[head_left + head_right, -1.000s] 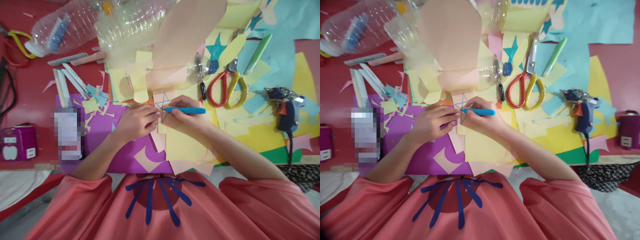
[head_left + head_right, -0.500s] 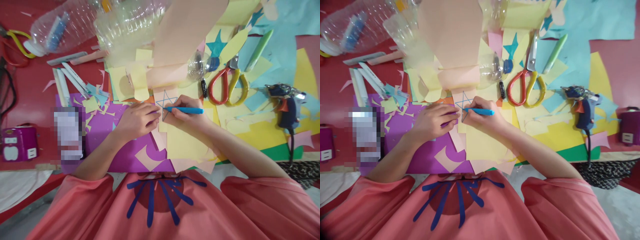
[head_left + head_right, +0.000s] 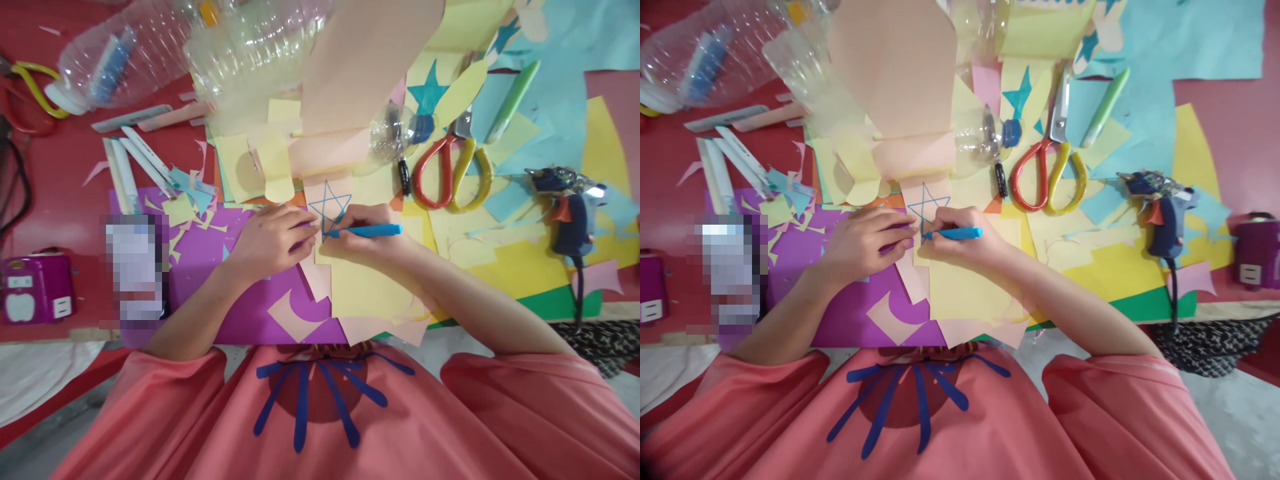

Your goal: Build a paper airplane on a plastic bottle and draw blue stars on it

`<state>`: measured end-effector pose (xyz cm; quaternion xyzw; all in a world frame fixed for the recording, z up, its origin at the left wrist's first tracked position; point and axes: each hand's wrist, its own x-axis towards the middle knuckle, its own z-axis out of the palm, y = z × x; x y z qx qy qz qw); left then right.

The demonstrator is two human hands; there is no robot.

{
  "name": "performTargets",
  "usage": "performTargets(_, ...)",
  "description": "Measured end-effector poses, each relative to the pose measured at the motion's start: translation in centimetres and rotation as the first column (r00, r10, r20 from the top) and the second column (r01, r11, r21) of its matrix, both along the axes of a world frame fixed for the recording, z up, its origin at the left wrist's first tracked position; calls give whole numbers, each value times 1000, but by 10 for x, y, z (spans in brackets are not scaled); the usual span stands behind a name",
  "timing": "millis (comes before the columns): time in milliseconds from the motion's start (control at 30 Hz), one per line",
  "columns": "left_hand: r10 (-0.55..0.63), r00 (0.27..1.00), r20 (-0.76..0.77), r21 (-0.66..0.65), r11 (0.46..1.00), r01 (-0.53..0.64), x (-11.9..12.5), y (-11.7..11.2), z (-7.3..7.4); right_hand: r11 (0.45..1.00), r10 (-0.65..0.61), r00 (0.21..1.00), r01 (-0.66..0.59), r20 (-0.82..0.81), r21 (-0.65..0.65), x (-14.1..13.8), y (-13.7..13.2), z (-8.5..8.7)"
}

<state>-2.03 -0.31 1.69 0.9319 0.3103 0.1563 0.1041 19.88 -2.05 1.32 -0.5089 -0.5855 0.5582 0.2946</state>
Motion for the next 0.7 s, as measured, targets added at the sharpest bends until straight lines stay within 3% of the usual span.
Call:
performTargets(233,-9,1000,27,54,999,8,0,1,0,988,129,991,-126,-23,93,5,5,-5)
performTargets(467,-30,997,67,68,997,25,1,1,-1,990,-104,992,111,-78,90,6,7,-8)
performTargets(700,-28,998,63,125,992,20,1,0,0,990,-102,994,105,-33,91,3,6,-7)
